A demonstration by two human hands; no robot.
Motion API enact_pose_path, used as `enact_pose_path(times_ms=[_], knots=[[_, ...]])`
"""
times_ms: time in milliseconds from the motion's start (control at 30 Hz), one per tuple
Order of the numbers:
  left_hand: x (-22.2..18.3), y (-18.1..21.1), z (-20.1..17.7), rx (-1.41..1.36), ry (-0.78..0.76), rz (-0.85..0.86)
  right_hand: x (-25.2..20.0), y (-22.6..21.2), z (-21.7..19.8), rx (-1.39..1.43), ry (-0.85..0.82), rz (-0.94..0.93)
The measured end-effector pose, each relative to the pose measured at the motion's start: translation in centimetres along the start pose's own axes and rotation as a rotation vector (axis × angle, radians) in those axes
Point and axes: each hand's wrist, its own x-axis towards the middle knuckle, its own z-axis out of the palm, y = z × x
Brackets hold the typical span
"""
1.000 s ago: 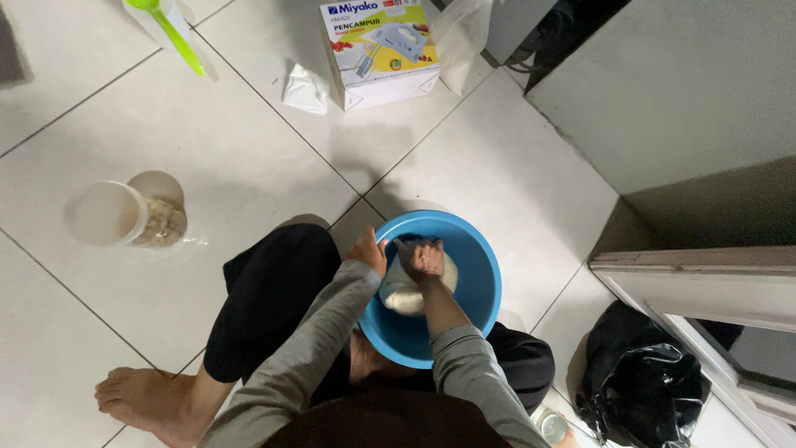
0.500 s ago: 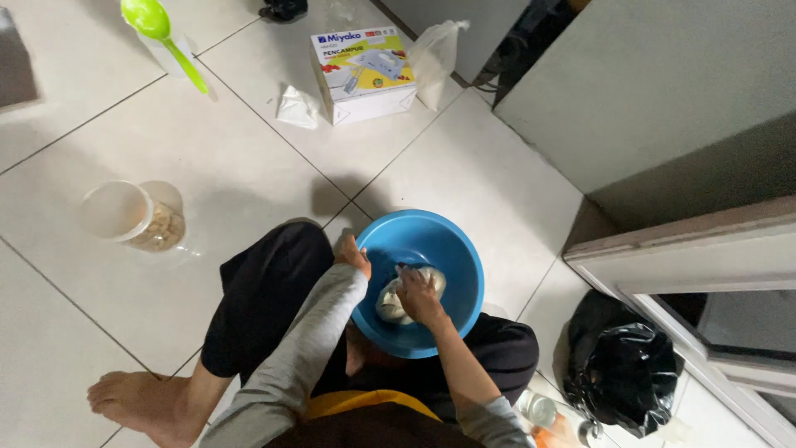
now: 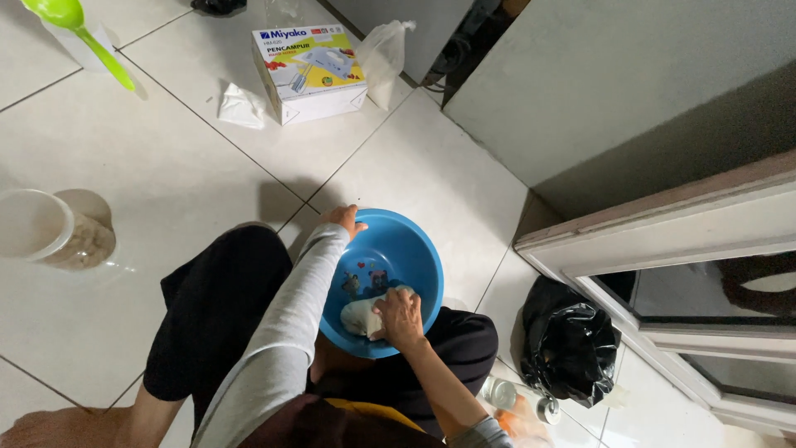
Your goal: Kneading a ball of dough in a blue plastic bowl while sitting on the floor.
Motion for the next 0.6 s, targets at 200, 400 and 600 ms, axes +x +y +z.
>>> enact_pose_path(times_ms=[200,400,600], knots=[[3.3,-2.0,4.5,0.010,0.013,-0.081,1.1,-1.8,-1.5,-0.063,-0.038,-0.088],[1.3,-1.5,3.2,-0.071,0.136,-0.054,4.8,-1.0,6.2,0.037,0.207,-0.144],[1.2,-1.1,2.3,-0.034,0.035,-0.118,8.5,-1.0,3.2,0.085,0.400,-0.085]])
